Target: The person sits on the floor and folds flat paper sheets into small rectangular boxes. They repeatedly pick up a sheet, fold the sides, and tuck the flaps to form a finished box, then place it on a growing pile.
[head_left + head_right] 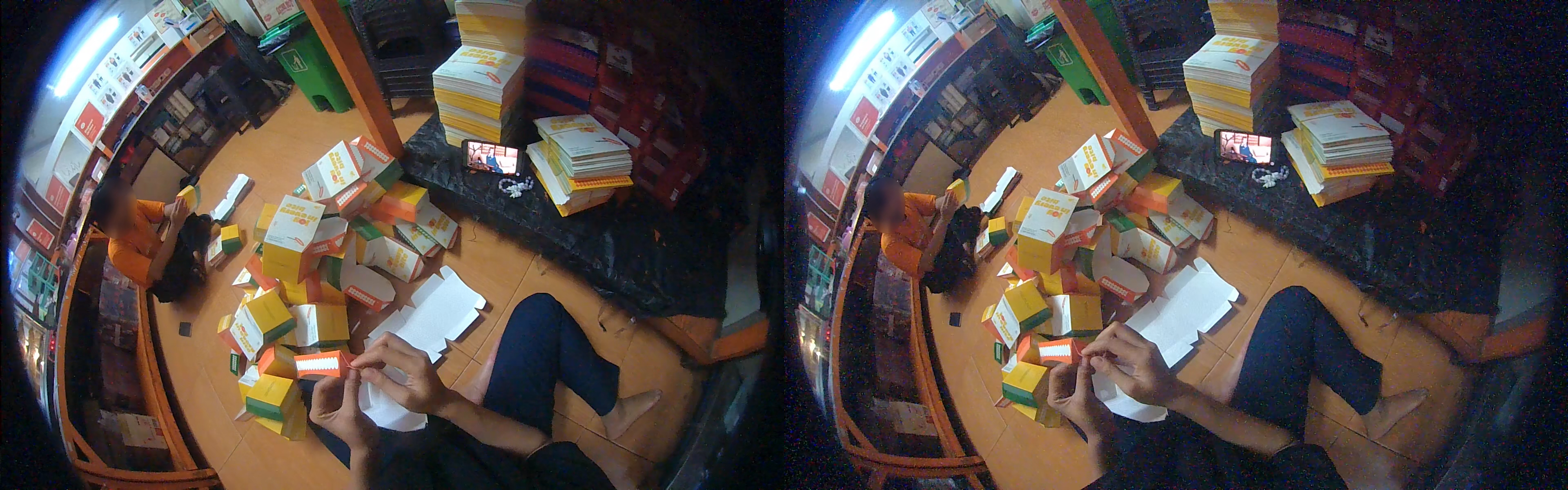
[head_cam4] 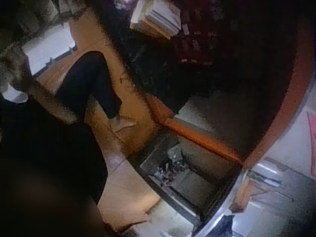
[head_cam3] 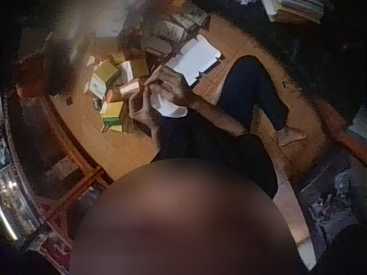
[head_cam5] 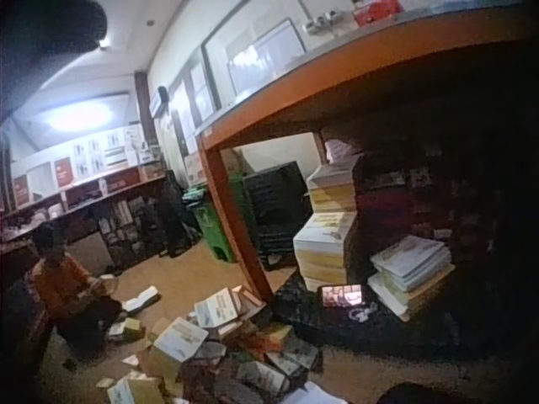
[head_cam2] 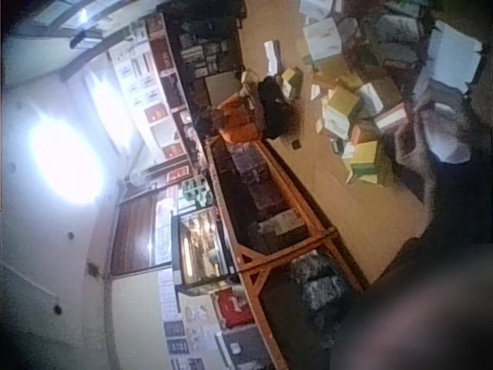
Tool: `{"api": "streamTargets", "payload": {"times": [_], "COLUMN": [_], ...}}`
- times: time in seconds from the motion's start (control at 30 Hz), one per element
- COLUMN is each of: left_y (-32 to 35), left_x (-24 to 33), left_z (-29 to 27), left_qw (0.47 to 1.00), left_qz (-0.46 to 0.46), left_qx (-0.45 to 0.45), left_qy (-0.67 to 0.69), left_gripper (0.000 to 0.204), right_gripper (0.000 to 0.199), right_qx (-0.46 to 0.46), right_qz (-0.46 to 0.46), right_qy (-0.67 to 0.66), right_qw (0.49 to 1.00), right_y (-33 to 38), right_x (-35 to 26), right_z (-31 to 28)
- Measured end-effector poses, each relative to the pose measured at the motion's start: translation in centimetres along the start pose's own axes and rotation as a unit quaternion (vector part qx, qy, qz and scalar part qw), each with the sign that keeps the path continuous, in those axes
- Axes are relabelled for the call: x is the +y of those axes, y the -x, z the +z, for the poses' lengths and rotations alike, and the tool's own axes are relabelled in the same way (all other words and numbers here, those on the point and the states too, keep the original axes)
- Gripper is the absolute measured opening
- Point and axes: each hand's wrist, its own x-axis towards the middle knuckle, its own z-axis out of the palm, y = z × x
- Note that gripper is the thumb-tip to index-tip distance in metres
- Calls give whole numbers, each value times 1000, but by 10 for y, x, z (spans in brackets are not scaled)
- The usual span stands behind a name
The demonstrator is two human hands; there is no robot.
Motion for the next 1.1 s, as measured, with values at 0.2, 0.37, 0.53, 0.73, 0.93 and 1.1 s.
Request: {"api": "streamTargets", "payload": {"times": [0.2, 0.37, 0.53, 0.73, 0.93, 1.1], "left_y": [-3, 1, 4, 9, 5, -21], "left_x": [-1, -5, -13, -14, -9, -9], "left_z": [1, 6, 8, 12, 4, -15], "left_qw": [1000, 999, 997, 994, 995, 993], "left_qz": [5, 25, 77, 59, 83, -62], "left_qx": [-8, 0, -9, 24, -9, 33], "left_qy": [-10, -28, -31, -92, -53, 96], "left_gripper": [14, 17, 17, 7, 17, 23], "right_gripper": [12, 13, 17, 27, 37, 68], "right_qx": [-6, 3, 30, 24, -13, -43], "right_qz": [-33, 10, -36, -127, -166, -194], "right_qy": [19, -14, 60, 221, 269, 373], "right_qw": [999, 1000, 997, 967, 949, 906], "right_y": [0, 1, 4, 5, 4, -3], "right_x": [8, 12, 13, 19, 22, 11], "right_z": [-2, 0, 7, 12, 10, 9]}}
